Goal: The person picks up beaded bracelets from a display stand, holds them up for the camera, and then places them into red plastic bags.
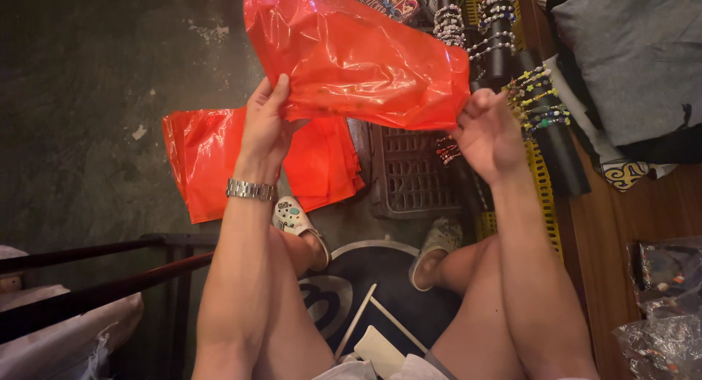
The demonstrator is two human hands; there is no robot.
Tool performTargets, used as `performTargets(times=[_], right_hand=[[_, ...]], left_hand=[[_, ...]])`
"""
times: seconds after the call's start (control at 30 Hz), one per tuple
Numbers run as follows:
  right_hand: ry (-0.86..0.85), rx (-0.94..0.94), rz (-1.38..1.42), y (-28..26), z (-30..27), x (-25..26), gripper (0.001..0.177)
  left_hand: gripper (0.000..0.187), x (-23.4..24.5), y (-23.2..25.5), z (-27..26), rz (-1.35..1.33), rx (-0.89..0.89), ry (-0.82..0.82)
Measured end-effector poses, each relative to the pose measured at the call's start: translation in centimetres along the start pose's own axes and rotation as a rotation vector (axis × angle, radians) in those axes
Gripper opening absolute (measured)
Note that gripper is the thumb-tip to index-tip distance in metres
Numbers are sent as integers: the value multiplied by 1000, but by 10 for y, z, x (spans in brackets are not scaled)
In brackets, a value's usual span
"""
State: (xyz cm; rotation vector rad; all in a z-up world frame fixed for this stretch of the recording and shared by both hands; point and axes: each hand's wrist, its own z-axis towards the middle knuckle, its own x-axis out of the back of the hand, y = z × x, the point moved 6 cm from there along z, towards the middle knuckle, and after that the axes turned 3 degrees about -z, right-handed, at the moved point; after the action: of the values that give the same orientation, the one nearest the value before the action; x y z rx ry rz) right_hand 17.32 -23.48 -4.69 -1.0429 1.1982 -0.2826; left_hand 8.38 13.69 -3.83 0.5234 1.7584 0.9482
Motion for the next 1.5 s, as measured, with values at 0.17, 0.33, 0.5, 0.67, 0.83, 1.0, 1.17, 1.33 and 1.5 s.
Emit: performTargets(times=[0.17,0.33,0.5,0.67,0.83,1.0,1.17,1.33,1.5], right_hand=[[298,-218,161,-21,-14,-92,85],[313,-208,90,-5,-1,-56,54],[397,-45,132,-11,15,16,37],[391,4,121,-18,14,15,36],[390,-5,138,-18,12,14,35],[369,-24,122,-20,10,7,36],[352,-80,64,-15,8,-2,39],[330,-95,-36,-5,8,-9,44],[368,-140,-163,-9,7,-31,41]], left_hand=[[25,-7,-3,-1,33,-10,-106],[29,-7,-12,-3,136,21,-168],[28,-6,-14,-9,300,92,-147],[33,-11,-14,-10,324,99,-163],[37,-11,-12,-6,332,51,-169],[37,26,-23,22,286,-28,-184],[43,-26,21,-21,105,21,-82],[61,-24,31,-26,168,-98,-143],[94,-10,36,-16,272,-245,-174]])
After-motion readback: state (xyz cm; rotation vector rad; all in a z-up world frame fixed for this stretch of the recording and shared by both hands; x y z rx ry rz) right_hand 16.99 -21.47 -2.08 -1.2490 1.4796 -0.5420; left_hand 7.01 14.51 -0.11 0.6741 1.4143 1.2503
